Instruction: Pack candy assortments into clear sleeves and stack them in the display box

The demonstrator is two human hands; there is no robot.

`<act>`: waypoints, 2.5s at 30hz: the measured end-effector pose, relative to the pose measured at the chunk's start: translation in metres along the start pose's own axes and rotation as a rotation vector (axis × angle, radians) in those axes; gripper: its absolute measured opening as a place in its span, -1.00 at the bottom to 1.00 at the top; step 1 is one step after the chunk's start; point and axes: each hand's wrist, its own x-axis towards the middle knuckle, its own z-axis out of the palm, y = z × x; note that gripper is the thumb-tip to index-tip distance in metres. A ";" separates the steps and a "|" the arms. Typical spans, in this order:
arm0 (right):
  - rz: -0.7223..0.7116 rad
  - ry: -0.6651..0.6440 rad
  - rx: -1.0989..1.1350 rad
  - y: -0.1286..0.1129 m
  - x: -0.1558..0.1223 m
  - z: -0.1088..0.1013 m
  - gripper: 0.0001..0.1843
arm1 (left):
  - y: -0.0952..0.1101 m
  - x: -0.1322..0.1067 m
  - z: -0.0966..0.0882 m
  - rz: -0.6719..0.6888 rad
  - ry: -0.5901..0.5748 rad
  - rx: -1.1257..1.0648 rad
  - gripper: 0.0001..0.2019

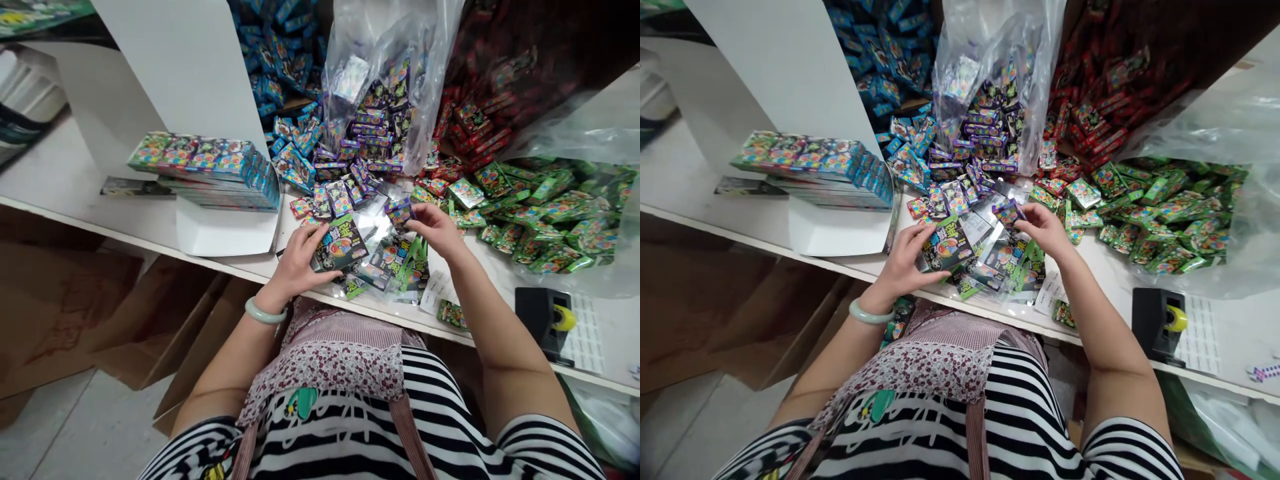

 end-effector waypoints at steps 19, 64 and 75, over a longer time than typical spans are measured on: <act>-0.043 -0.188 -0.671 -0.019 -0.034 0.011 -0.47 | 0.005 -0.005 -0.001 -0.020 -0.080 -0.026 -0.03; -0.368 -0.550 -0.682 -0.066 -0.057 0.010 -0.18 | 0.022 0.001 0.018 0.162 -0.229 -0.174 -0.03; -0.208 -0.343 -0.487 -0.034 -0.063 0.047 -0.61 | 0.017 -0.001 0.018 0.062 -0.131 -0.103 -0.01</act>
